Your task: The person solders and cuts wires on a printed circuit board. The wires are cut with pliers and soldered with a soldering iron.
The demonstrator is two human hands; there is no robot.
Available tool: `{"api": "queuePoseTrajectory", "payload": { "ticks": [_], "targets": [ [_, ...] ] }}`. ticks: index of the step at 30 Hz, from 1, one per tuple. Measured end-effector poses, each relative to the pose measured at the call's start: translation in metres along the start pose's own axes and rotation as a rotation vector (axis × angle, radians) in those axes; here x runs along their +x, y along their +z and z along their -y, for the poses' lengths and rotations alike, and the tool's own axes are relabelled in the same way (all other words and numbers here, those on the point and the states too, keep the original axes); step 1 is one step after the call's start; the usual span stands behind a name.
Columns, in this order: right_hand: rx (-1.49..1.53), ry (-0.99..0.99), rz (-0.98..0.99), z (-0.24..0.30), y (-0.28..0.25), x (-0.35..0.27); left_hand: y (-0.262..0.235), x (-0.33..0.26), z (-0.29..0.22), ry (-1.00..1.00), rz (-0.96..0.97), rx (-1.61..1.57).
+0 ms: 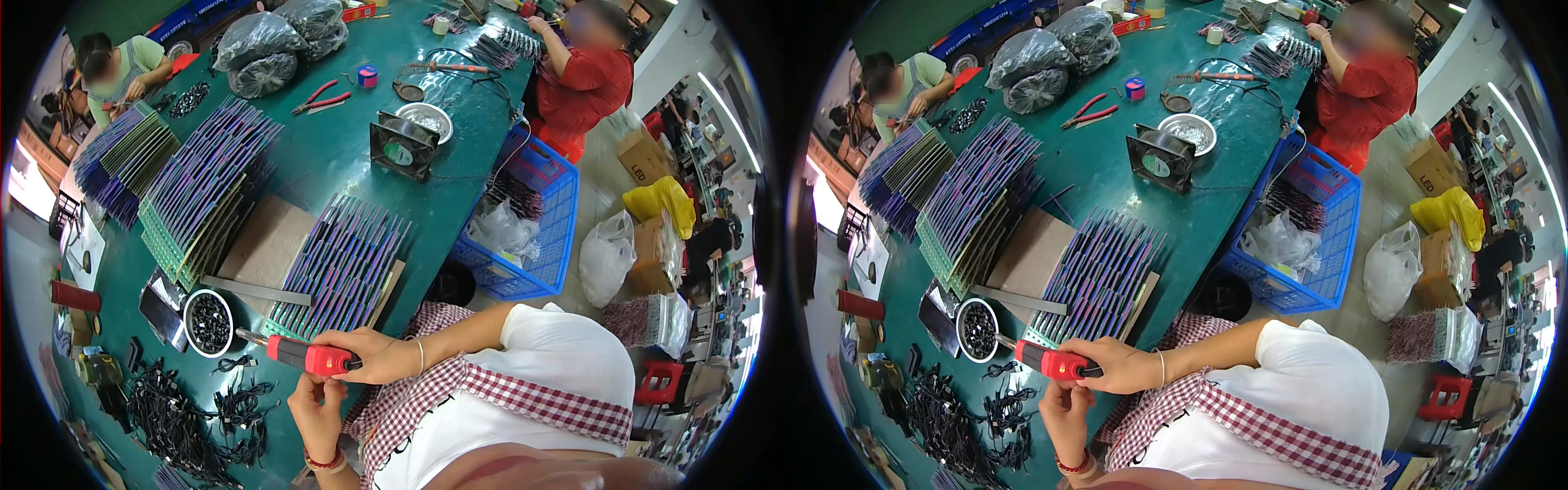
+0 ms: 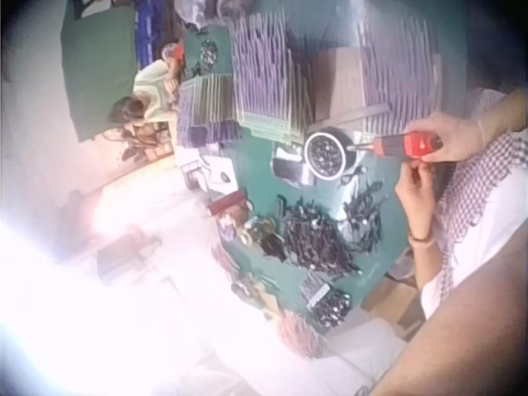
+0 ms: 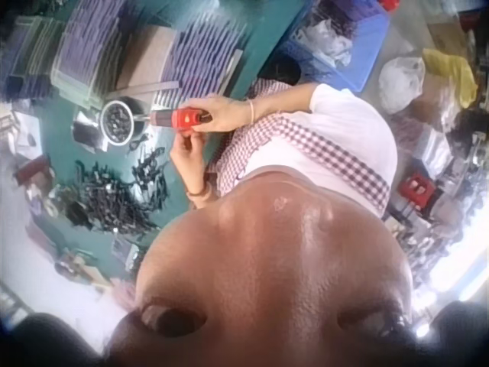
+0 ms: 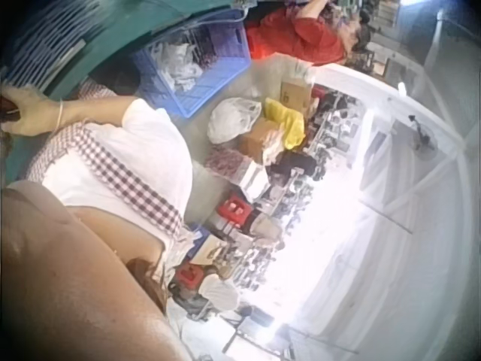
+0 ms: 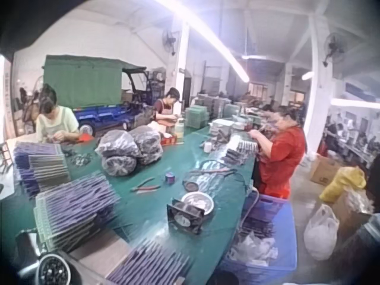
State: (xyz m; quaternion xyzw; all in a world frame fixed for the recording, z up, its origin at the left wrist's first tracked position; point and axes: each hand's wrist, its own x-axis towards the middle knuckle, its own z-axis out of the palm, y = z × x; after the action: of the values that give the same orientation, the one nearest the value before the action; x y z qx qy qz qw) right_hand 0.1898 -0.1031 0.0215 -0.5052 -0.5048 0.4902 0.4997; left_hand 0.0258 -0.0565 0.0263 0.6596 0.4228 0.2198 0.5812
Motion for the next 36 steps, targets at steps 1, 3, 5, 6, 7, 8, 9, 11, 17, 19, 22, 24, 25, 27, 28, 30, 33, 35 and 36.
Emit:
{"api": "queuePoseTrajectory", "payload": {
  "ticks": [1, 3, 5, 6, 7, 8, 9, 11, 17, 19, 22, 24, 25, 27, 28, 30, 33, 35, 36],
  "targets": [
    [0.002, 0.004, 0.006, -0.001, 0.002, 0.000, -0.001, -0.002, 0.006, -0.032, 0.002, -0.044],
    [-0.048, -0.022, -0.008, -0.003, 0.004, -0.001, -0.004, -0.003, 0.013, -0.069, 0.003, -0.089],
    [-0.024, 0.007, -0.007, -0.004, 0.001, -0.004, -0.012, -0.004, 0.019, -0.158, 0.029, -0.203],
    [0.001, 0.027, -0.010, -0.006, -0.002, -0.006, -0.020, -0.001, 0.030, -0.185, 0.034, -0.200],
    [0.100, 0.035, -0.052, -0.010, -0.005, -0.008, -0.026, 0.003, 0.035, -0.207, 0.028, -0.177],
    [0.088, 0.042, -0.098, -0.013, -0.009, -0.010, -0.030, 0.003, 0.042, -0.255, 0.008, -0.162],
    [0.164, 0.128, -0.141, -0.010, -0.019, -0.012, -0.033, 0.012, 0.042, -0.235, 0.049, -0.109],
    [0.194, 0.297, -0.198, -0.026, -0.033, -0.023, -0.033, 0.019, 0.045, -0.234, 0.084, -0.068],
    [-0.013, 0.197, -0.241, -0.029, -0.058, -0.049, -0.041, 0.036, 0.069, -0.352, 0.106, -0.326],
    [0.153, 0.199, -0.184, -0.028, -0.063, -0.046, -0.042, 0.039, 0.070, -0.389, 0.093, -0.359],
    [0.204, 0.199, -0.101, -0.038, -0.061, -0.051, -0.047, 0.047, 0.071, -0.409, 0.111, -0.376],
    [0.219, 0.198, -0.082, -0.040, -0.057, -0.054, -0.048, 0.051, 0.069, -0.378, 0.118, -0.370],
    [0.232, 0.213, -0.072, -0.041, -0.055, -0.053, -0.049, 0.054, 0.070, -0.374, 0.117, -0.361],
    [0.246, 0.233, -0.057, -0.043, -0.053, -0.053, -0.052, 0.056, 0.069, -0.376, 0.146, -0.343],
    [0.259, 0.240, -0.038, -0.044, -0.052, -0.053, -0.053, 0.056, 0.069, -0.371, 0.177, -0.323],
    [0.274, 0.252, -0.015, -0.046, -0.051, -0.053, -0.055, 0.057, 0.071, -0.374, 0.183, -0.324],
    [0.224, 0.260, -0.030, -0.053, -0.050, -0.058, -0.056, 0.059, 0.072, -0.379, 0.205, -0.327],
    [0.197, 0.268, -0.022, -0.056, -0.050, -0.060, -0.056, 0.059, 0.071, -0.383, 0.217, -0.334],
    [0.196, 0.272, -0.022, -0.057, -0.049, -0.062, -0.055, 0.060, 0.071, -0.383, 0.220, -0.334]
  ]
}}
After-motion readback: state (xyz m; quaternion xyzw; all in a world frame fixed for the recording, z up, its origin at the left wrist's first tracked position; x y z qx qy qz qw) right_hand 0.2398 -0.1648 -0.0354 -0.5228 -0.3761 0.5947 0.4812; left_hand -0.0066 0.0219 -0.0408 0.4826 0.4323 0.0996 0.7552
